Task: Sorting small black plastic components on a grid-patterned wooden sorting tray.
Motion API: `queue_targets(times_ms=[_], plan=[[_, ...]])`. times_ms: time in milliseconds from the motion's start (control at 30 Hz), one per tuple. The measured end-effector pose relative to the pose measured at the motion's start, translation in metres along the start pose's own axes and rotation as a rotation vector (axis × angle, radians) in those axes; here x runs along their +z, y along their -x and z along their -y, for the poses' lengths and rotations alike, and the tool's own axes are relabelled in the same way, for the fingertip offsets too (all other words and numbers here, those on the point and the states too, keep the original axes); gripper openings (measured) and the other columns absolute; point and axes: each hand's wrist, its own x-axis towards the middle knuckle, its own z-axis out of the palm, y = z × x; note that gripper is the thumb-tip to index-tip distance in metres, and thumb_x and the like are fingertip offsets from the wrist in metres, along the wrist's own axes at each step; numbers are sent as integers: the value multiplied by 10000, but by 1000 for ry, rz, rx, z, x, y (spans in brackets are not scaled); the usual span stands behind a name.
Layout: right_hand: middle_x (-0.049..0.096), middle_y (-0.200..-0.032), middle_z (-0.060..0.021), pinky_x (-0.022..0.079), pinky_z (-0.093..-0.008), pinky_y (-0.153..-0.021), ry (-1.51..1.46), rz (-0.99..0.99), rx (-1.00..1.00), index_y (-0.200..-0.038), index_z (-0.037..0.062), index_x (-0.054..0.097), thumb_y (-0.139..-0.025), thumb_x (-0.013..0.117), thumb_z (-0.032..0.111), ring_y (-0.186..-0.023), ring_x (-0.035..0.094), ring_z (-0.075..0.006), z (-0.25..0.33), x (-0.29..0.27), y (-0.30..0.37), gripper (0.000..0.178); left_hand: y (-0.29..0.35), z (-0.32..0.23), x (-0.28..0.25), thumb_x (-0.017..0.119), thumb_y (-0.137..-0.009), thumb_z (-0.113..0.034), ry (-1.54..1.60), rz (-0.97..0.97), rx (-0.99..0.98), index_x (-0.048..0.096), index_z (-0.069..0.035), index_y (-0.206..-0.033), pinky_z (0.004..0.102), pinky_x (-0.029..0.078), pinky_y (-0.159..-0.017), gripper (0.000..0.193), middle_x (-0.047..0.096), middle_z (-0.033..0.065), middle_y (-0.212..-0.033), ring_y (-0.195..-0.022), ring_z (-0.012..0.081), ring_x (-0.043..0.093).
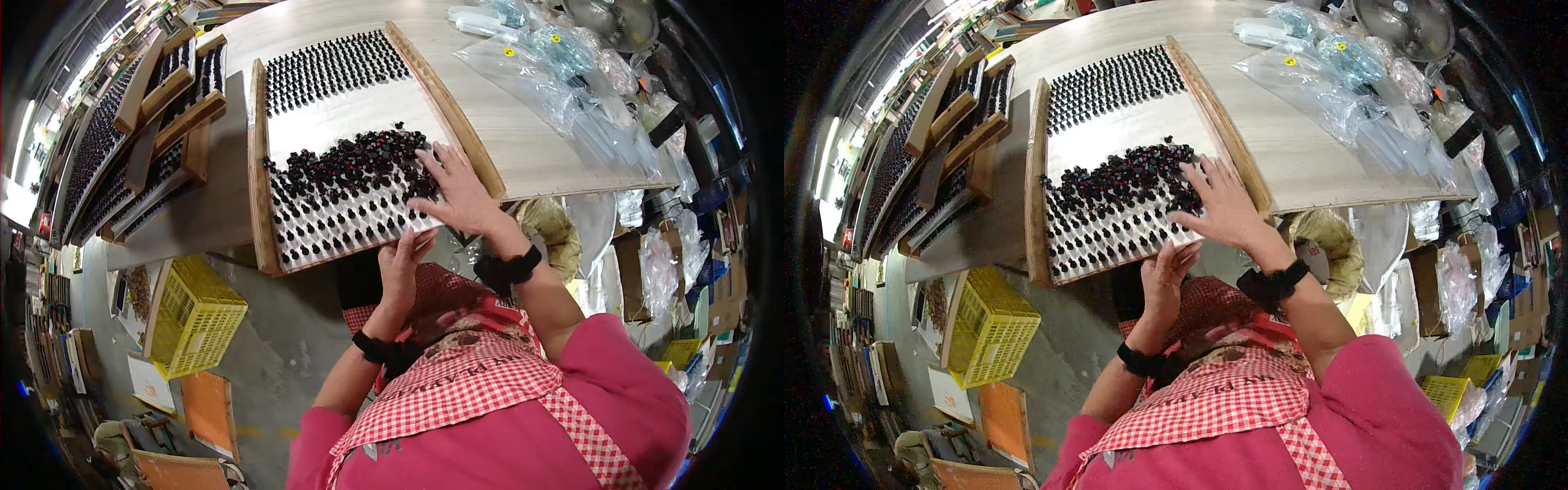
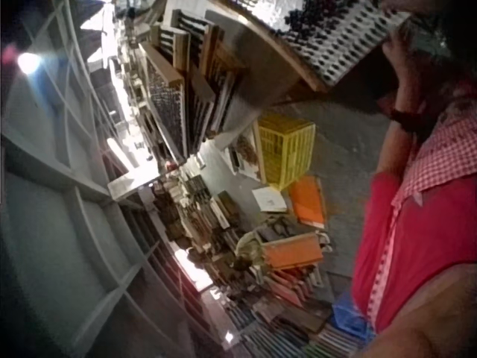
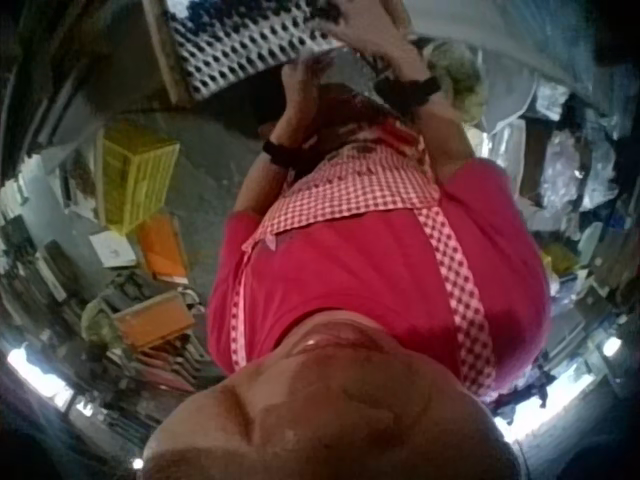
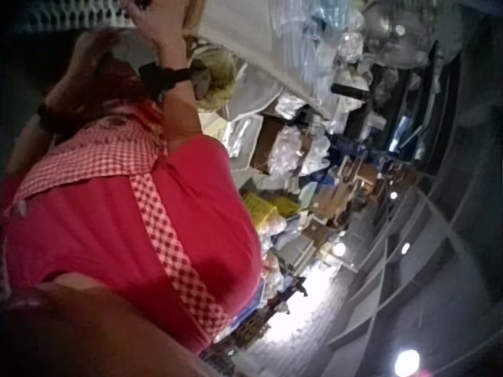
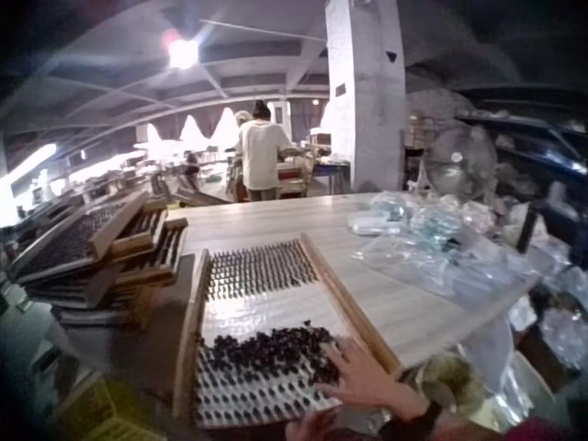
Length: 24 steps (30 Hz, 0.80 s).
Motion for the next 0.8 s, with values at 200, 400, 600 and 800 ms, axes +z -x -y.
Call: queue_targets(times_ms=[200,400,600,800], plan=[[258,-1480,-287,206,-542,-1126,48,-76,-131,-1457,164,348,-885,517,568,-1375,206,-499,10,21,-12,721,-5,3,0,518,-988,-173,-42,-33,36,576,74,-1094,334,544,-880,275,651,130,-1032,-952,211,664],[336,-1446,-280,224,-524,-1124,74,-137,-96,-1420,143,411,-933,483,450,-1358,270,-472,32,47,-60,580,-6,8,2,526,-984,-187,-35,-24,57,589,30,-1097,321,525,-875,253,654,90,-1041,-977,171,647],[387,-1463,-169,212,-521,-1133,-89,-97,-132,-1413,173,430,-929,503,453,-1369,270,-455,29,49,-85,564,-3,10,-6,532,-983,-193,-74,-88,16,593,22,-1100,334,533,-877,253,643,78,-1041,-950,160,636],[307,-1524,-112,145,-571,-1135,-51,67,-392,-1431,235,411,-887,514,566,-1406,234,-397,44,9,-35,645,9,-11,-19,486,-1004,-226,-30,-65,63,584,25,-1112,345,526,-903,290,646,95,-1055,-987,179,639]])
